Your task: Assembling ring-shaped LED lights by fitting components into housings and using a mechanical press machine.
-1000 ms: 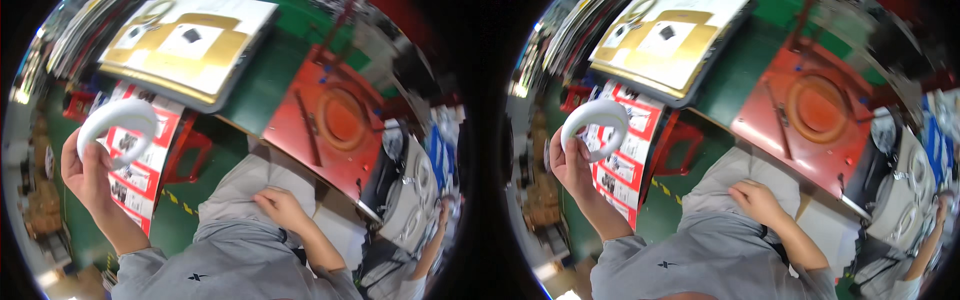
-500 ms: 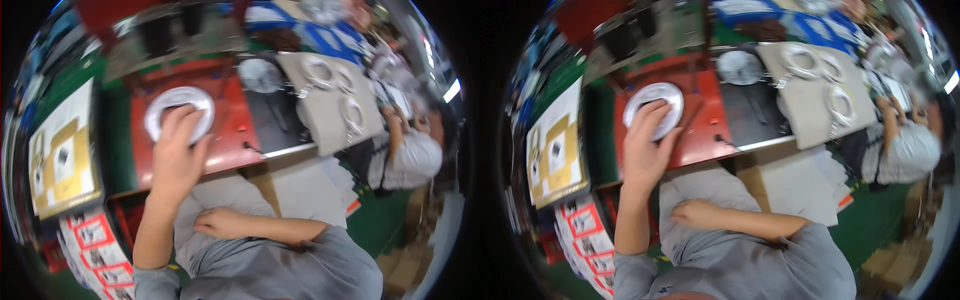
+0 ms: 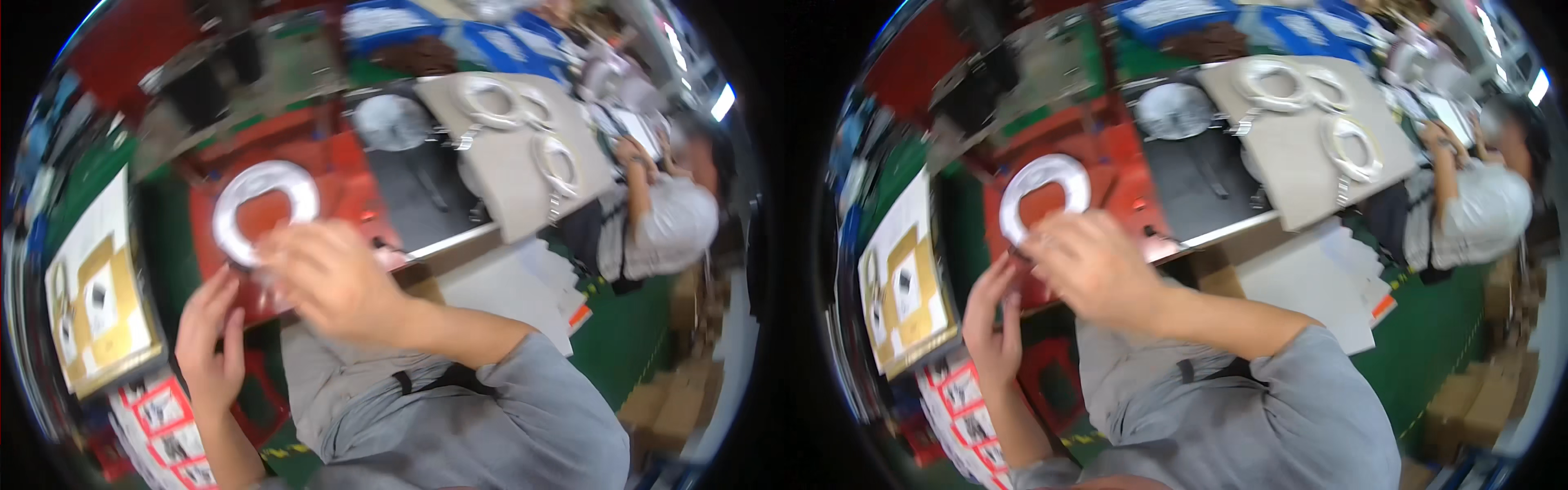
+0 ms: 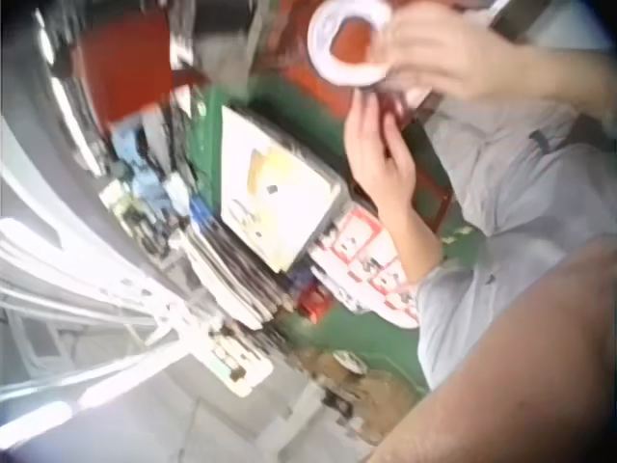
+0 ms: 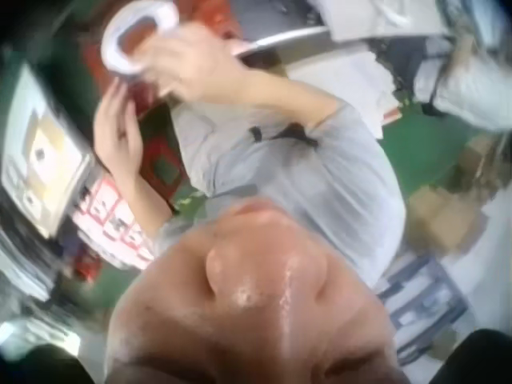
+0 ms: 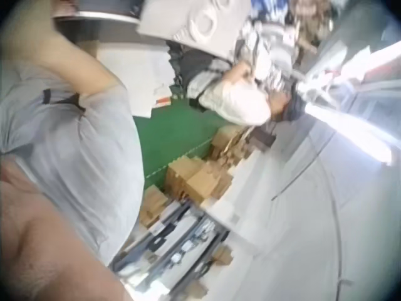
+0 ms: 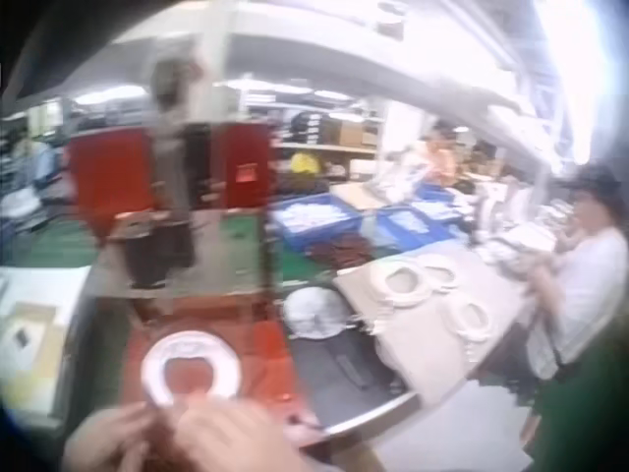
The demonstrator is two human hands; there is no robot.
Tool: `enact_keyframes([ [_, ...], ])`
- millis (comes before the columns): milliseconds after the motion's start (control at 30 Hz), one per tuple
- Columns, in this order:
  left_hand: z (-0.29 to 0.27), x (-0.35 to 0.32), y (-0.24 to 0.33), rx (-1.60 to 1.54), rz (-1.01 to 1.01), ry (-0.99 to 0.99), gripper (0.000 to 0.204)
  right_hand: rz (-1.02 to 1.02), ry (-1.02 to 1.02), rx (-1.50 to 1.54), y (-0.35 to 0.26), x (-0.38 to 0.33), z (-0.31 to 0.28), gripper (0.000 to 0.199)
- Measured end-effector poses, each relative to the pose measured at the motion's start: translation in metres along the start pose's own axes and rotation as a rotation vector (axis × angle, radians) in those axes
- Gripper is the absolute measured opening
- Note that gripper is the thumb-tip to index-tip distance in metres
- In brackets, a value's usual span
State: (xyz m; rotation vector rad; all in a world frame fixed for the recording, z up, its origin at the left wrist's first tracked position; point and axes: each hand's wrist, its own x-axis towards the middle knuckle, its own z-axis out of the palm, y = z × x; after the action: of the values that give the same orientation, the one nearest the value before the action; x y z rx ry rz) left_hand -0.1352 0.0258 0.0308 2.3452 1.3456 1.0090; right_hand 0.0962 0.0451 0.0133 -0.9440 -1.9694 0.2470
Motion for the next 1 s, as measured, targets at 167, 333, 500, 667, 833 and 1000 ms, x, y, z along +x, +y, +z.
enact_keyframes([
  [167,-0.066,-0.013,-0.058,0.113,-0.160,0.421,0.020,0.070,-0.478,-0.356,-0.007,-0.014,0.007,0.078],
  [333,-0.147,-0.035,-0.147,0.253,-0.533,0.621,0.031,-0.002,-0.420,-0.036,-0.045,-0.047,-0.005,0.045],
  [500,-0.215,-0.078,-0.264,0.685,-0.813,0.556,0.054,0.090,-0.485,0.297,-0.057,-0.077,0.024,0.023],
  [667,-0.217,-0.009,-0.316,0.772,-0.644,0.172,0.043,0.196,-0.568,0.280,-0.046,-0.102,0.033,0.019],
  [833,-0.282,-0.045,-0.444,0.702,-0.903,0.251,0.074,0.223,-0.515,0.265,-0.031,-0.115,0.042,0.016],
  [1000,-0.295,-0.046,-0.468,0.878,-0.758,0.283,0.053,0.239,-0.488,0.218,-0.023,-0.134,0.032,0.015],
])
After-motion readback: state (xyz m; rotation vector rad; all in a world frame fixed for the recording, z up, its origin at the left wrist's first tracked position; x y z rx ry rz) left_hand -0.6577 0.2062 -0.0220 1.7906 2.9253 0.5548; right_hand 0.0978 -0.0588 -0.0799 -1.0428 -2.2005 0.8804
